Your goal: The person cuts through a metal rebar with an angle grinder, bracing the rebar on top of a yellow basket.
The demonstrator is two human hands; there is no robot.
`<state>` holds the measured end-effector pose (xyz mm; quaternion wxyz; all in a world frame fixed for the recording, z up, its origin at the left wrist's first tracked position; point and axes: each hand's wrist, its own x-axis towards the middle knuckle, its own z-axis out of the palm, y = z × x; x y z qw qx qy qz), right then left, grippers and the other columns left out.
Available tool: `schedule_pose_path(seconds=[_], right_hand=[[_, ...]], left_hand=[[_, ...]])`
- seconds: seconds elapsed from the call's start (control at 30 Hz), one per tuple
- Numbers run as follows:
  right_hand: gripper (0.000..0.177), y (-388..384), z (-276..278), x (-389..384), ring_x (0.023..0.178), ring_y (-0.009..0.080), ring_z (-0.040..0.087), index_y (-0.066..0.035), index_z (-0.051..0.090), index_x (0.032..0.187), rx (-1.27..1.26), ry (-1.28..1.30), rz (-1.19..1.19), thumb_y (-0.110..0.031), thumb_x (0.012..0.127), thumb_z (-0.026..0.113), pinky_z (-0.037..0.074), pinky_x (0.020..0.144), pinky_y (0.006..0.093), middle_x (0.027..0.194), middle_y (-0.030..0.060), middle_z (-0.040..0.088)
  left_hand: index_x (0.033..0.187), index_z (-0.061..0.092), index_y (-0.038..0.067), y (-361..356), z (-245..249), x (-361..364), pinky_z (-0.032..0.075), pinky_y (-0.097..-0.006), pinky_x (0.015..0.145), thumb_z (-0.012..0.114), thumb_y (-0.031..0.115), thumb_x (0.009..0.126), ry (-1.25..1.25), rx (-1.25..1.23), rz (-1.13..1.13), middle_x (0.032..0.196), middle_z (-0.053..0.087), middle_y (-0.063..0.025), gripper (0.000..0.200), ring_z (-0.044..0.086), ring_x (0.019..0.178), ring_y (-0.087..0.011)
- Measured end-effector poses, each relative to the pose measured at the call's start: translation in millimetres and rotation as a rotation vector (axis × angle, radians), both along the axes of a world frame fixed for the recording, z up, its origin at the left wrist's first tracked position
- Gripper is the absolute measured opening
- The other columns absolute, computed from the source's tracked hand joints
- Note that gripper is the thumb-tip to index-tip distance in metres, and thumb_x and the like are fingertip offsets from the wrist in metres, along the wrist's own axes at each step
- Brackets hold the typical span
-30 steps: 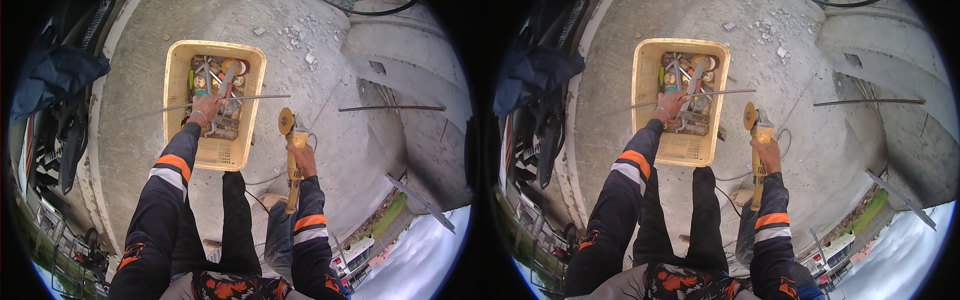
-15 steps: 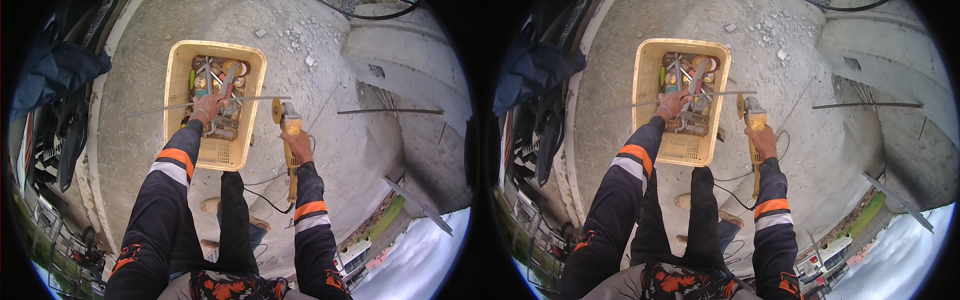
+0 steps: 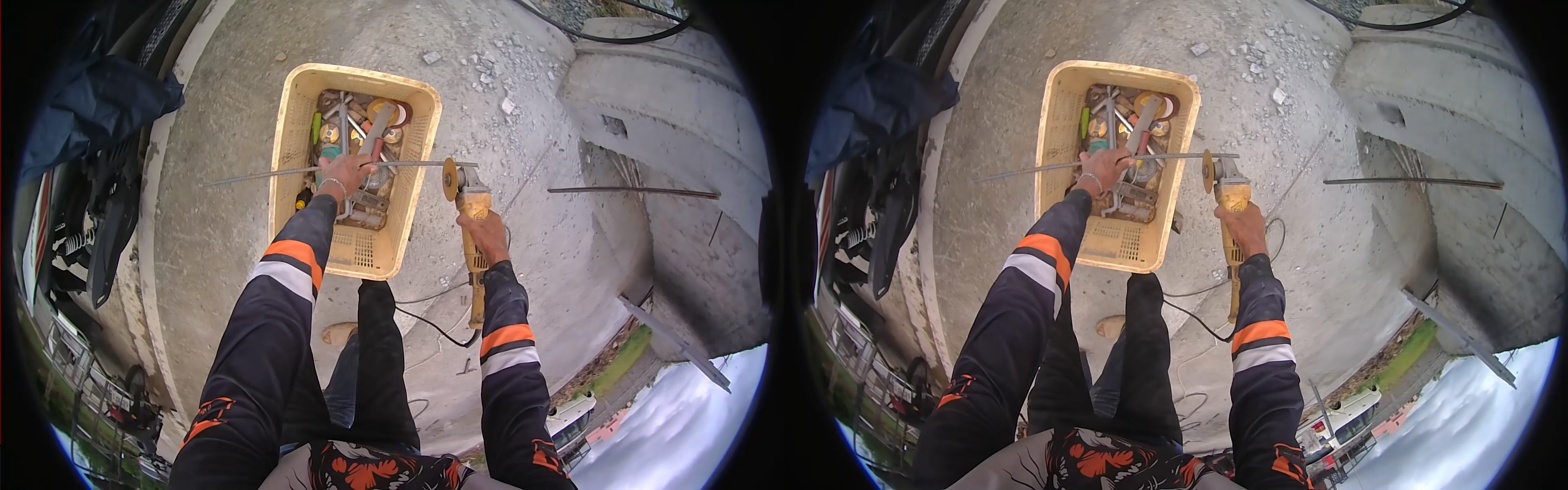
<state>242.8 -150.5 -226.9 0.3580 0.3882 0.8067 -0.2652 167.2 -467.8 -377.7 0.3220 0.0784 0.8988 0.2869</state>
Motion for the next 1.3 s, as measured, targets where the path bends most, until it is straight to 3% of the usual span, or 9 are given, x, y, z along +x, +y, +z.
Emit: schedule_pose_path(seconds=[0.4, 0.6, 1.0, 1.3], right_hand=[[0.061, -10.0, 11.1, -15.6, 0.098, 0.0374, 0.075, 0.005, 0.074, 0.107, 0.062, -0.031, 0.028, -0.042, 0.07, 0.082, 0.057, 0.086, 0.0437, 0.104, 0.0251, 0.076], [0.061, -7.0, 6.0, -19.8, 0.096, 0.0367, 0.076, 0.006, 0.074, 0.106, 0.035, 0.004, -0.011, -0.043, 0.07, 0.082, 0.058, 0.084, 0.0438, 0.103, 0.0242, 0.077], [0.064, -3.5, 1.3, -24.5, 0.097, 0.037, 0.075, 0.007, 0.074, 0.106, 0.047, 0.009, 0.006, -0.044, 0.069, 0.083, 0.057, 0.086, 0.043, 0.104, 0.0246, 0.076], [0.06, -3.9, -2.2, -22.6, 0.094, 0.0365, 0.076, 0.006, 0.074, 0.105, 0.084, -0.003, 0.03, -0.042, 0.07, 0.082, 0.057, 0.083, 0.0431, 0.1, 0.0228, 0.077]], left_hand=[[0.099, 0.071, 0.023, 0.1, -0.8, -1.1, 0.028, -0.0507, 0.083, 0.059, 0.049, 0.103, -0.002, 0.029, 0.036, 0.089, 0.074, -0.0059, 0.029, 0.068, 0.091, -0.0322], [0.1, 0.071, 0.023, -1.0, -5.0, 4.3, 0.029, -0.0508, 0.083, 0.061, 0.049, 0.102, 0.079, 0.055, 0.059, 0.091, 0.074, -0.0055, 0.029, 0.068, 0.094, -0.0316], [0.11, 0.073, 0.026, -1.0, 4.3, -1.0, 0.03, -0.0547, 0.088, 0.061, 0.051, 0.101, -0.039, 0.018, 0.056, 0.101, 0.076, -0.0052, 0.029, 0.068, 0.106, -0.0309], [0.112, 0.074, 0.026, -0.2, -4.7, 4.8, 0.03, -0.0557, 0.091, 0.064, 0.051, 0.1, 0.024, 0.028, 0.083, 0.105, 0.077, -0.0044, 0.029, 0.067, 0.107, -0.03]])
